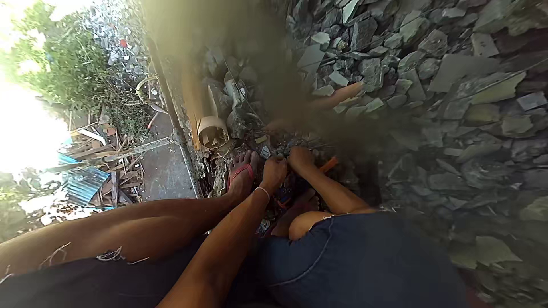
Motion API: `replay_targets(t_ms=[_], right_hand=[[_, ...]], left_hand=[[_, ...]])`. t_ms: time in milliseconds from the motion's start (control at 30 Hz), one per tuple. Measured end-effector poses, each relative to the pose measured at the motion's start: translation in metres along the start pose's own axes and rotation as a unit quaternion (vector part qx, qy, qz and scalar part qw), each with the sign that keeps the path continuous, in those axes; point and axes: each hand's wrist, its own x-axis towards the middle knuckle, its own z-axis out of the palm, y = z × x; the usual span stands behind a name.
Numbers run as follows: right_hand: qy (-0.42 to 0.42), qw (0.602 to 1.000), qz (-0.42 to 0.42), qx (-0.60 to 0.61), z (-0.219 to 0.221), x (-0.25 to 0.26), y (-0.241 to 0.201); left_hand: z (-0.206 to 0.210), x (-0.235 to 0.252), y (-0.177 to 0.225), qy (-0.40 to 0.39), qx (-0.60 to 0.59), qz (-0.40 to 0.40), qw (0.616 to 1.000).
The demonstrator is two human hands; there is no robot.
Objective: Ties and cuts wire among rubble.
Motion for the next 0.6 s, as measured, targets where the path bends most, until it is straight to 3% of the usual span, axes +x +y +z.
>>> replay_targets(t_ms=[100, 200, 267, 333, 467, 600], right_hand=[[0.024, 1.000, -0.003, 0.008, 0.006, -0.003, 0.001], [0.050, 0.998, 0.007, 0.027, 0.008, -0.011, 0.001], [0.055, 0.998, 0.013, 0.029, 0.008, -0.019, 0.001], [0.096, 0.994, -0.001, 0.043, 0.021, -0.024, 0.006], [0.133, 0.989, -0.022, 0.064, 0.030, -0.038, 0.010], [0.141, 0.988, -0.008, 0.058, 0.040, -0.045, 0.014]], left_hand=[[-0.041, 0.020, 0.025, 0.087, 0.046, 0.047, 0.994], [-0.039, 0.068, 0.054, 0.108, -0.156, 0.074, 0.979], [-0.025, 0.081, 0.062, 0.122, -0.306, 0.049, 0.943], [-0.017, 0.072, 0.070, 0.165, -0.372, 0.013, 0.913], [-0.010, 0.037, 0.067, 0.202, -0.394, 0.077, 0.894], [-0.014, 0.045, 0.057, 0.190, -0.446, 0.091, 0.870]])
